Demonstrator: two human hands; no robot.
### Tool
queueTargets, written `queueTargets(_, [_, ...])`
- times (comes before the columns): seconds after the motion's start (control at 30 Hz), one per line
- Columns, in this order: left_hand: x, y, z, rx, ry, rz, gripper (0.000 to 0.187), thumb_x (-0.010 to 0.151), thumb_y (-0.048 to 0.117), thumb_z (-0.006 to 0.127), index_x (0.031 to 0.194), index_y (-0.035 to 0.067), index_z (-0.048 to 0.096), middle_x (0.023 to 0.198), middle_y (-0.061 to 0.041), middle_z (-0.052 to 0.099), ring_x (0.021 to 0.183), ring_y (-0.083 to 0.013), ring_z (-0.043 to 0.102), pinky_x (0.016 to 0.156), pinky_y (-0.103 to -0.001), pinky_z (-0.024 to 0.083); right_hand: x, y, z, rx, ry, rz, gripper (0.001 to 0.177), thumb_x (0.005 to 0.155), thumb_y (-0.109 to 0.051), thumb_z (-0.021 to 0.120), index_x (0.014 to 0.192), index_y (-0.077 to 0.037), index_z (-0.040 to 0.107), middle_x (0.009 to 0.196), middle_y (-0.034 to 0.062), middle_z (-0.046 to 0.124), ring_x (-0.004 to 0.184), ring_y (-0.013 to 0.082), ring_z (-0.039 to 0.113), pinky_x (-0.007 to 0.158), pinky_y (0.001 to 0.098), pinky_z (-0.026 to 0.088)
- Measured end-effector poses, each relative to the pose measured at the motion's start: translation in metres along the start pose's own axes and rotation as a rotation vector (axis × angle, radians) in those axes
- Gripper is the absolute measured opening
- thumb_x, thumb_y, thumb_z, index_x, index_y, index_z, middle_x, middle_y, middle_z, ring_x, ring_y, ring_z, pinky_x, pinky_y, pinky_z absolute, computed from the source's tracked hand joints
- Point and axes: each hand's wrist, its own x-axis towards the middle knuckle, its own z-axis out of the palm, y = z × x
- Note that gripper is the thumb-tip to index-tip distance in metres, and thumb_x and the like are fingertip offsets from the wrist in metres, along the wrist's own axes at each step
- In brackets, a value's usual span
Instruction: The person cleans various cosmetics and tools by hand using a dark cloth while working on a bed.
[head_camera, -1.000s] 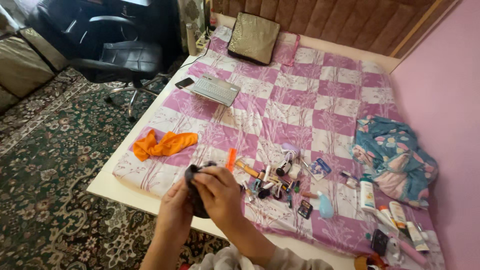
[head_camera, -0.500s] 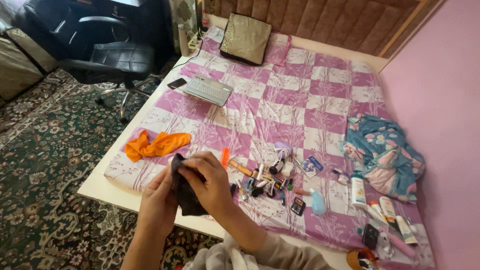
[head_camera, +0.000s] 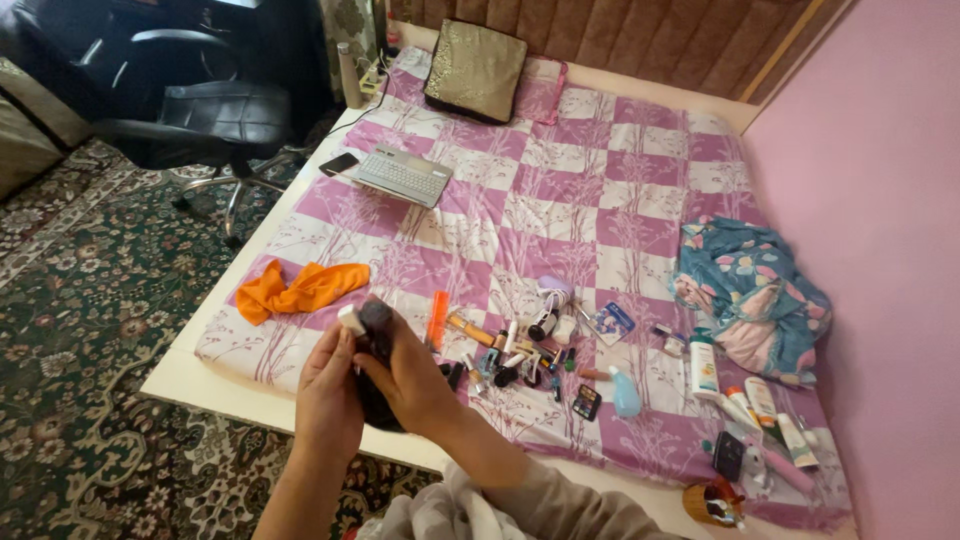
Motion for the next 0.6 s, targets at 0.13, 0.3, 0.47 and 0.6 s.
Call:
queueTargets(0.13, [0.003,-0.016,0.001,0.033,-0.002,-0.027,0.030,0.106,0.020,0.053,0.130,0.003,0.062,0.118,-0.007,0.069,0.107,-0.0173,0.064,0.095,-0.033,0.051,-0.012,0.020,-0.004,0.206,-0.038,0.153,0.049,0.106,-0.025,0.059,0.146,-0.004,0.041,0.129,0.0171,0.059,0.124,0.0297,0.059,0.108,0.0380,0.045])
queueTargets(0.3, [-0.002,-0.037,0.018,0.583,-0.011,0.205,0.044,0.107,0.017,0.052,0.148,0.003,0.057,0.129,-0.007,0.065,0.109,-0.0112,0.057,0.096,-0.028,0.044,-0.036,0.056,-0.002,0.459,0.083,0.288,0.051,0.109,-0.032,0.053,0.150,-0.005,0.040,0.138,0.0108,0.057,0.129,0.0185,0.052,0.112,0.0330,0.040])
queueTargets(0.47, [-0.008,-0.057,0.045,0.616,-0.131,0.378,0.038,0.105,0.013,0.049,0.141,-0.001,0.053,0.143,-0.006,0.061,0.127,-0.0131,0.056,0.109,-0.028,0.041,-0.048,0.073,-0.010,0.666,0.269,0.513,0.055,0.106,-0.042,0.050,0.146,-0.005,0.049,0.133,0.0078,0.061,0.121,0.0155,0.057,0.104,0.0298,0.045])
queueTargets(0.6, [-0.008,-0.069,0.053,0.922,-0.110,0.423,0.032,0.104,0.011,0.054,0.133,0.002,0.063,0.121,-0.008,0.075,0.109,-0.0145,0.071,0.095,-0.029,0.053,-0.060,0.080,-0.029,0.784,0.246,0.541,0.054,0.103,-0.044,0.052,0.144,-0.009,0.051,0.130,0.0036,0.063,0.118,0.0124,0.058,0.101,0.0272,0.047])
